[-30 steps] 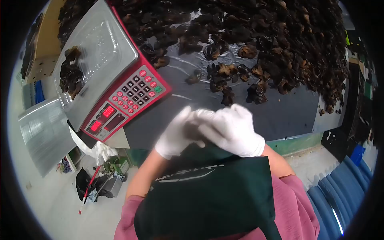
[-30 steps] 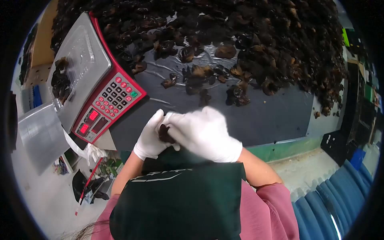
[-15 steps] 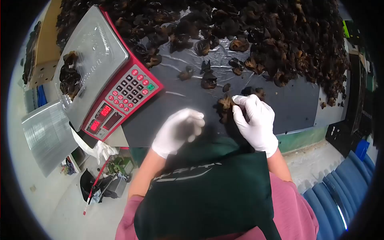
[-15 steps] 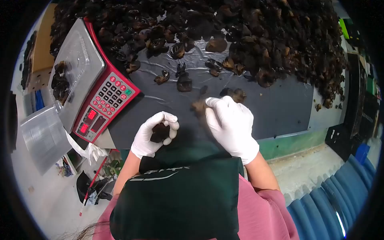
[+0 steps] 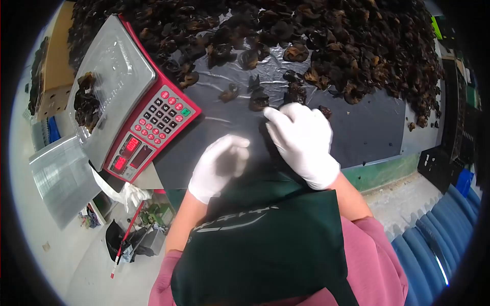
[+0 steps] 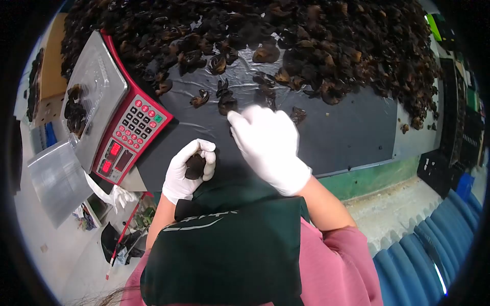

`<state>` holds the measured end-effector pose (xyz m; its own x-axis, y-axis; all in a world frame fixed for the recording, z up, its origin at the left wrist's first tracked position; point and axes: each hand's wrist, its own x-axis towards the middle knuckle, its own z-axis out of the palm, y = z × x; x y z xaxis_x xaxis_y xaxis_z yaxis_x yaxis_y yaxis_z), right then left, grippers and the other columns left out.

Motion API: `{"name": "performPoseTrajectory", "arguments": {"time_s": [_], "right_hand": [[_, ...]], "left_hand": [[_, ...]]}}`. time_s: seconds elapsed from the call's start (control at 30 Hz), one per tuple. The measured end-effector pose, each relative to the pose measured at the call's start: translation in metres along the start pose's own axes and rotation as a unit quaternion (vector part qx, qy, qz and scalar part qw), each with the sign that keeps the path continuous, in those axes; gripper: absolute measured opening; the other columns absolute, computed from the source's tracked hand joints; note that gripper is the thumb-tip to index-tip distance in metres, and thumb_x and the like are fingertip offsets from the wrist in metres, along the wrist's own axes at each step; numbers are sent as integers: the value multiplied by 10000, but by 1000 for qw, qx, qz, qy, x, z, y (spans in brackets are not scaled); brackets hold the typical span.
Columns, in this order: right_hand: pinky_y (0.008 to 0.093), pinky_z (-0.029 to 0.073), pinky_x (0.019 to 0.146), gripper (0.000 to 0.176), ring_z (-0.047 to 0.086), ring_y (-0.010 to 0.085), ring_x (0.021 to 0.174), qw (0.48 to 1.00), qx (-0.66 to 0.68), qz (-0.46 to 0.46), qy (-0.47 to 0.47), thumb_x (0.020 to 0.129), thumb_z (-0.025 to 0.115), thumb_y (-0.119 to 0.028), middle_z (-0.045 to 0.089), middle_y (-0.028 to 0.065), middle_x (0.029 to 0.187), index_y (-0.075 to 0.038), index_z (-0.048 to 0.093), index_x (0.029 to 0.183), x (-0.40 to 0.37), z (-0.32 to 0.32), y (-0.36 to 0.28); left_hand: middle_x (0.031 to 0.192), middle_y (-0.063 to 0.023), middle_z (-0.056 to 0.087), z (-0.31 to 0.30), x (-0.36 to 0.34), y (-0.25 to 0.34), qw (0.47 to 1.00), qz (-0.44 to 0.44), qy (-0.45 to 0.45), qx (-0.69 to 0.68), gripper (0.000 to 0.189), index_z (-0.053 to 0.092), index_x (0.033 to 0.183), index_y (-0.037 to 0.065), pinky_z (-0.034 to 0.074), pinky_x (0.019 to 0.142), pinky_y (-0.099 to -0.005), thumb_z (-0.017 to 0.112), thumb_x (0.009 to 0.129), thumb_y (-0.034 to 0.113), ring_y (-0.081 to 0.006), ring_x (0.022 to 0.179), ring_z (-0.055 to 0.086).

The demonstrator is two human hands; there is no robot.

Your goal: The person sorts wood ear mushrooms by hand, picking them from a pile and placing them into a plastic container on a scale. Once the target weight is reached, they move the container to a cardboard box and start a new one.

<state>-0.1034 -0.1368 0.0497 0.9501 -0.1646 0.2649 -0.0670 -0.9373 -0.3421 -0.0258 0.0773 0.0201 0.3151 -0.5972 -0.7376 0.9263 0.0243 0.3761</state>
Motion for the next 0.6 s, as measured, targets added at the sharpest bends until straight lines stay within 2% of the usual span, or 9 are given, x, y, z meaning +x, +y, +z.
{"name": "performPoseTrajectory", "arguments": {"time_s": [0.07,0.17,0.27,0.37,0.47,0.5,0.53,0.6], "right_hand": [[384,422,652,87,564,235,734,1000,-25,6,0,826,691,-124,552,39,806,-121,669,910,9,33,4],[377,396,642,83,538,223,716,999,-30,-7,45,815,714,-123,531,31,795,-142,646,858,9,39,11],[354,388,643,170,552,193,722,997,-6,-35,69,779,784,-130,546,-2,797,-152,681,912,-5,31,16],[347,389,645,259,559,180,717,993,3,-43,109,743,810,-111,572,-19,817,-155,709,978,-20,23,13],[342,391,645,329,565,169,716,993,21,-53,106,720,818,-99,598,-26,843,-153,724,1030,-30,15,7],[340,396,642,386,570,165,718,992,19,-68,106,696,819,-95,610,-27,855,-148,730,1067,-34,15,7],[337,402,661,405,574,166,713,993,21,-59,104,682,853,-66,607,-48,831,-187,738,1051,-38,17,2],[331,398,654,436,567,160,703,993,32,-71,92,666,858,-64,608,-55,837,-190,730,1064,-42,16,-2]], "left_hand": [[839,-77,681,3,-4,3,1000,5,4,7,332,707,1063,32,432,555,-315,552,1053,325,-193,646,573],[863,-81,693,1,-8,6,999,26,-19,16,340,709,1068,26,438,560,-318,555,1050,328,-193,651,576],[903,-82,709,-1,-5,3,998,46,-34,26,359,717,1094,18,441,561,-315,567,1042,340,-192,661,581],[931,-91,719,2,2,0,993,53,-66,77,397,690,1208,5,447,572,-304,579,1030,342,-190,672,587],[933,-100,721,22,2,5,995,33,-46,84,471,620,1344,-10,453,591,-288,581,1024,334,-185,685,595],[942,-107,716,34,0,13,986,39,-61,148,521,553,1424,-22,458,603,-276,574,1026,314,-174,688,600],[953,-107,713,34,1,14,985,32,-65,153,513,554,1424,-21,461,606,-271,577,1026,302,-168,687,601],[976,-108,709,34,2,14,984,17,-72,162,499,557,1426,-19,467,611,-263,582,1026,278,-155,685,602]]}}
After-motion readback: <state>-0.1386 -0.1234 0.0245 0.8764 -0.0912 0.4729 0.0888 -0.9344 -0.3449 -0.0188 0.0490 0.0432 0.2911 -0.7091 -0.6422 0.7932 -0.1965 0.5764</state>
